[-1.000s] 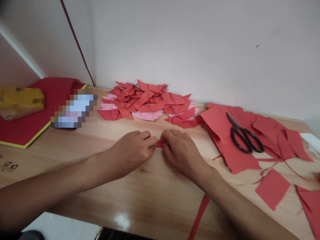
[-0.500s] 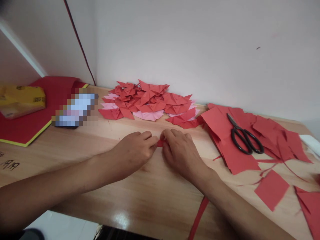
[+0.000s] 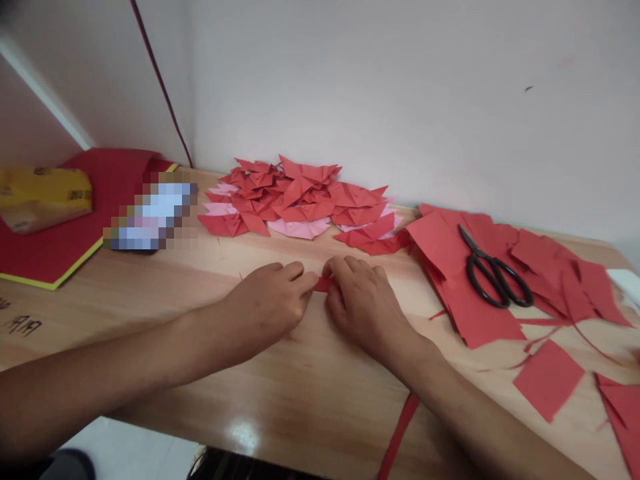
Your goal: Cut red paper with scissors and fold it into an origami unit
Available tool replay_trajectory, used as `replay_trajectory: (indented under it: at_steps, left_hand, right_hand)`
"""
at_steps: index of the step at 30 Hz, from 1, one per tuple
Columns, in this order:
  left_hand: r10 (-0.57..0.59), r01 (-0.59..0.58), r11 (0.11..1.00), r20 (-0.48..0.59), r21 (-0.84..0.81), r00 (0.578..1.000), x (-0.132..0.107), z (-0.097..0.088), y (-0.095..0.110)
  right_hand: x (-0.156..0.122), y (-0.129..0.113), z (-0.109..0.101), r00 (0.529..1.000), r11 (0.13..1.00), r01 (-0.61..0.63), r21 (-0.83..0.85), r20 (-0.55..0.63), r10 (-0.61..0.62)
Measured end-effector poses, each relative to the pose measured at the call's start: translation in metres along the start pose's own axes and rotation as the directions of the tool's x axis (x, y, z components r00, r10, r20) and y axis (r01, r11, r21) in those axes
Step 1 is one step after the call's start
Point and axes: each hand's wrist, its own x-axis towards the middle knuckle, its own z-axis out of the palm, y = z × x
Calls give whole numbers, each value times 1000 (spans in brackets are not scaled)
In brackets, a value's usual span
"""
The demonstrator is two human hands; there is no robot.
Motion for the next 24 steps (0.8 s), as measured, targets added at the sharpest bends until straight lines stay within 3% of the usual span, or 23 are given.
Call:
replay_trajectory:
  at_steps: [8,16,24]
  left_hand:
    - [-1,1,1000,-5,-5,1000,0,1,-1]
    - [-8,9,1000,10,-5,1000,0,1,-1]
    - [2,-2,1000,-3,4,1000,0,-1,2]
  right_hand:
    - [-1,-1,2,999,1000,-18,-9,-28,17]
    - [1,4,-2,1000,995,6,103,21,-8]
    - [0,4,-2,999,997,10,81,32,-13]
